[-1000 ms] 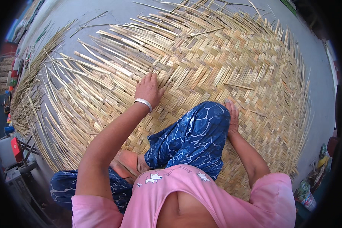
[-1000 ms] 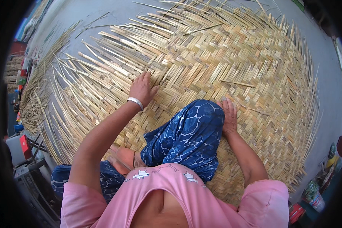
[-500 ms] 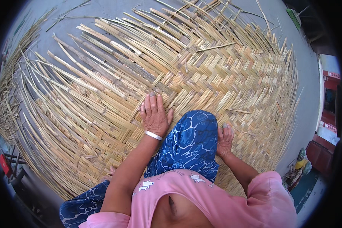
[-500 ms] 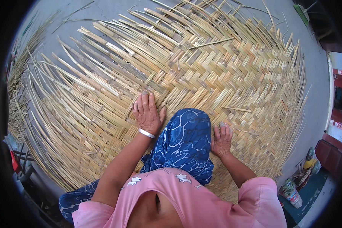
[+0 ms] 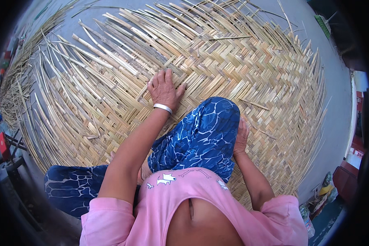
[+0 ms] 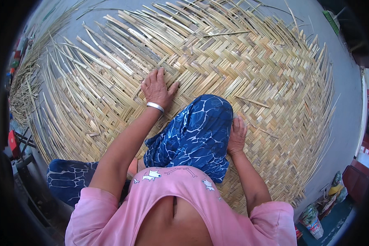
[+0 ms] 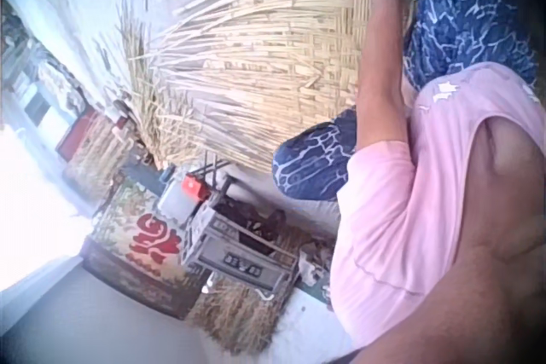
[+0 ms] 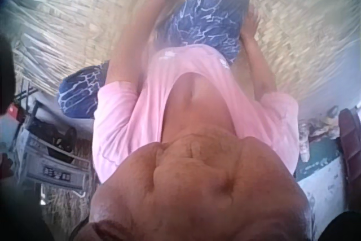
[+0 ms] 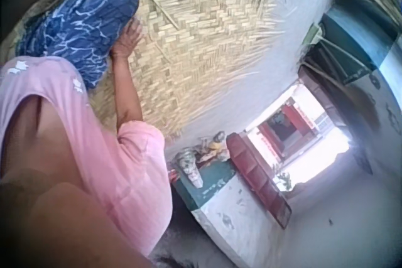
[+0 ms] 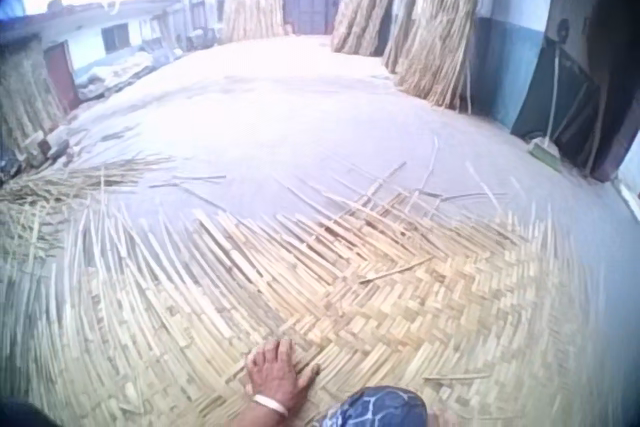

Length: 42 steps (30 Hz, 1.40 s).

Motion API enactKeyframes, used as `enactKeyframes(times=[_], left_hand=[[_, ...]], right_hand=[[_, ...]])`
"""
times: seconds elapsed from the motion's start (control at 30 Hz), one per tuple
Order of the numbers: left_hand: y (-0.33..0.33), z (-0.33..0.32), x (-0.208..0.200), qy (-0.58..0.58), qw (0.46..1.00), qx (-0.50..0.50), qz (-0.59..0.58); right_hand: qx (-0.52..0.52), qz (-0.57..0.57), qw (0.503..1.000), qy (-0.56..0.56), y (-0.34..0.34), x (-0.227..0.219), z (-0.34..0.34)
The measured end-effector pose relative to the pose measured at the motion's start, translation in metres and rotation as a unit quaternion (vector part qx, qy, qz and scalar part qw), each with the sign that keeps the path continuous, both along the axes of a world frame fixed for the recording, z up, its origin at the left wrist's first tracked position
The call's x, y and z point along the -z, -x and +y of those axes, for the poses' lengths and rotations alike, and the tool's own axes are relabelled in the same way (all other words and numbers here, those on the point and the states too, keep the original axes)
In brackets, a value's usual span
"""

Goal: The person sits on the floor and weaves thin bamboo strips into a flat mat by hand. They interlace the strips in a regular pattern, occasionally adjusting the alignment and tension of the material.

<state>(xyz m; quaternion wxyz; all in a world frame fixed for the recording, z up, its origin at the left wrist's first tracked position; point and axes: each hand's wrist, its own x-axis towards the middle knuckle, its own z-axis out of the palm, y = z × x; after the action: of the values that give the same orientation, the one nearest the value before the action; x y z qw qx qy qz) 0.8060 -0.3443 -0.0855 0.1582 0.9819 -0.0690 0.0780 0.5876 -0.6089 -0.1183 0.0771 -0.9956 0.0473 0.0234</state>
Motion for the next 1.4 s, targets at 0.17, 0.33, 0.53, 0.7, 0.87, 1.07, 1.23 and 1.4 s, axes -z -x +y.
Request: enactKeyframes(times=[0.17, 0.33, 0.53, 0.7, 0.87, 1.07, 1.23, 1.4], left_hand=[[-0.017, -0.001, -0.028, -0.004, 0.996, 0.007, 0.086], [-0.038, -0.007, -0.057, -0.075, 0.97, 0.023, 0.231], [-0.059, -0.016, -0.07, -0.07, 0.942, 0.043, 0.325], [-0.073, -0.03, -0.069, -0.036, 0.928, -0.002, 0.37], [-0.079, -0.031, -0.062, -0.007, 0.922, -0.048, 0.385], [-0.086, -0.017, -0.053, 0.06, 0.918, -0.002, 0.392], [-0.103, -0.004, -0.04, 0.151, 0.895, 0.08, 0.412], [-0.103, -0.003, -0.03, 0.165, 0.9, 0.097, 0.391]], right_hand=[[-0.012, -0.057, 0.998, -0.012, -0.022, -0.026, 0.004], [-0.058, -0.146, 0.986, -0.053, -0.113, -0.067, -0.01], [-0.083, -0.184, 0.968, -0.146, -0.302, -0.064, 0.005], [0.061, -0.077, 0.988, -0.117, -0.389, -0.041, 0.038], [0.149, -0.035, 0.981, -0.122, -0.394, -0.03, 0.047], [0.142, -0.015, 0.983, -0.113, -0.37, -0.03, 0.062], [0.158, 0.006, 0.981, -0.116, -0.364, -0.038, 0.079], [0.182, 0.026, 0.975, -0.122, -0.368, -0.039, 0.093]])
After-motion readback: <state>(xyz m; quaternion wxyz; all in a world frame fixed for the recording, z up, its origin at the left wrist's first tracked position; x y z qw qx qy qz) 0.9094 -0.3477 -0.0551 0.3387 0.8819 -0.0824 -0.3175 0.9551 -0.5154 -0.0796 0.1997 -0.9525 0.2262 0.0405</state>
